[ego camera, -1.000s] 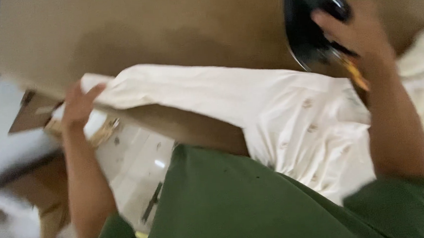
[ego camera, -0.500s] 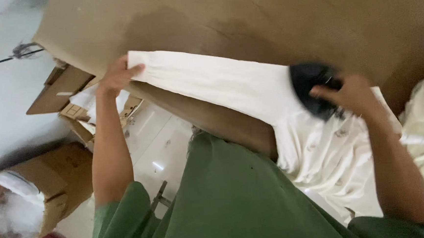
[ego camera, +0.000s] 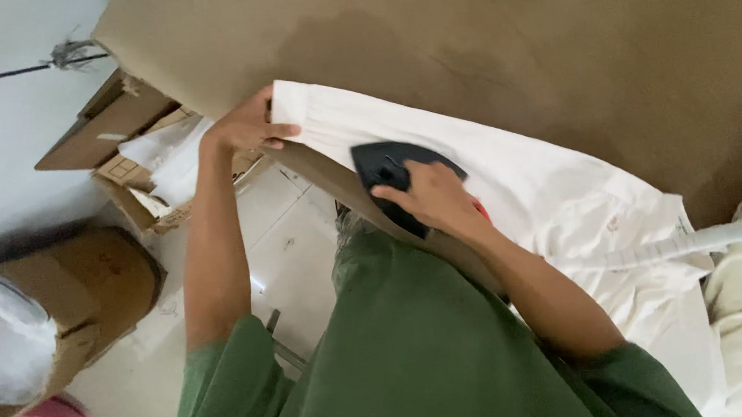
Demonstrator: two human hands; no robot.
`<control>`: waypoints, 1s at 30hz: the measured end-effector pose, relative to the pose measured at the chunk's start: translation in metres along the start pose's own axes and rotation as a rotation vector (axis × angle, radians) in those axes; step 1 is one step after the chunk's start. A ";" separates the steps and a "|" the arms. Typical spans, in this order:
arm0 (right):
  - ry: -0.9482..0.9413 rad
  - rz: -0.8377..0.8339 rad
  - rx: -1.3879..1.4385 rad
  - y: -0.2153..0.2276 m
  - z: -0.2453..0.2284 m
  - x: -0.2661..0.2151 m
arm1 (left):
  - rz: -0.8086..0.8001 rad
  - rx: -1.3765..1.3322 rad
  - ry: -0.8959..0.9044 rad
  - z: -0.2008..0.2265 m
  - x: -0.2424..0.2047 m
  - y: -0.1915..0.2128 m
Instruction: Ironing a white embroidered shirt on a professional ironing table in a garment factory.
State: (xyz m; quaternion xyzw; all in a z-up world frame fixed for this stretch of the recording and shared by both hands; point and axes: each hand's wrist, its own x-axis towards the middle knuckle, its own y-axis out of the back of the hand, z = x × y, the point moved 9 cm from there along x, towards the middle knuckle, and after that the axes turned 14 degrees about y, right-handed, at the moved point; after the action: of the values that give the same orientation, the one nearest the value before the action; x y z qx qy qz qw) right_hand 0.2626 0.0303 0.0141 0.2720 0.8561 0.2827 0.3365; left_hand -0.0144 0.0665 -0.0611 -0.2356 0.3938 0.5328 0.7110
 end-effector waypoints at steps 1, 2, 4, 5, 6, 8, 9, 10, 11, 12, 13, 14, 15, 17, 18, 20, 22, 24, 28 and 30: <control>0.079 0.046 0.043 -0.001 -0.017 0.017 | -0.011 0.030 -0.007 -0.001 -0.002 -0.001; 0.100 0.027 0.038 0.001 -0.030 0.035 | 0.008 0.009 0.000 -0.010 -0.002 0.007; 0.213 0.037 -0.016 0.008 -0.065 0.074 | -0.001 0.024 -0.066 -0.019 -0.002 0.021; 0.234 0.021 -0.020 0.006 -0.074 0.103 | 0.019 0.007 -0.060 -0.026 -0.013 0.030; 0.265 0.022 -0.061 0.003 -0.083 0.128 | 0.255 0.155 -0.139 -0.024 -0.027 0.050; 0.294 0.015 -0.102 -0.004 -0.102 0.175 | 0.486 0.303 -0.210 -0.032 -0.053 0.075; 0.259 -0.023 -0.146 -0.011 -0.108 0.197 | 0.545 0.170 -0.245 -0.041 -0.066 0.091; 0.224 -0.057 -0.194 -0.014 -0.112 0.218 | 0.603 0.035 -0.285 -0.048 -0.077 0.106; 0.221 -0.061 -0.198 -0.013 -0.122 0.219 | 0.599 0.029 -0.285 -0.045 -0.085 0.101; 0.238 -0.088 -0.178 -0.011 -0.137 0.225 | 0.646 -0.074 -0.363 -0.037 -0.099 0.106; 0.254 -0.116 -0.157 -0.009 -0.152 0.229 | 0.691 -0.177 -0.442 -0.030 -0.115 0.109; 0.274 -0.125 -0.161 -0.009 -0.158 0.230 | 0.712 -0.183 -0.436 -0.026 -0.102 0.105; 0.269 -0.127 -0.154 -0.009 -0.161 0.231 | 0.801 -0.242 -0.503 -0.019 -0.097 0.104; 0.254 -0.130 -0.126 -0.021 -0.151 0.227 | 0.878 -0.282 -0.561 -0.004 -0.097 0.084; 0.196 -0.102 -0.150 -0.025 -0.132 0.225 | 0.969 -0.233 -0.554 0.013 -0.104 0.070; 0.107 -0.036 -0.171 -0.022 -0.096 0.207 | 1.026 -0.167 -0.586 0.040 -0.111 0.037; 0.085 -0.068 -0.077 -0.026 -0.061 0.167 | 0.957 -0.122 -0.691 0.056 -0.115 -0.007; -0.016 -0.020 -0.006 0.022 -0.047 0.107 | 0.905 -0.021 -0.734 0.060 -0.083 -0.040; -0.217 0.079 0.028 0.071 0.022 0.012 | 0.814 0.625 -0.494 0.042 -0.031 -0.108; -0.326 0.160 -0.008 0.087 0.109 -0.010 | 0.812 0.736 -0.483 0.022 -0.015 -0.110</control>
State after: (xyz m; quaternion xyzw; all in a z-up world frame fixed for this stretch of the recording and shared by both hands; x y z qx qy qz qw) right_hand 0.3727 0.1165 0.0094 0.3801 0.7647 0.2640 0.4484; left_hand 0.0942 0.0392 -0.0456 0.3233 0.4381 0.6291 0.5549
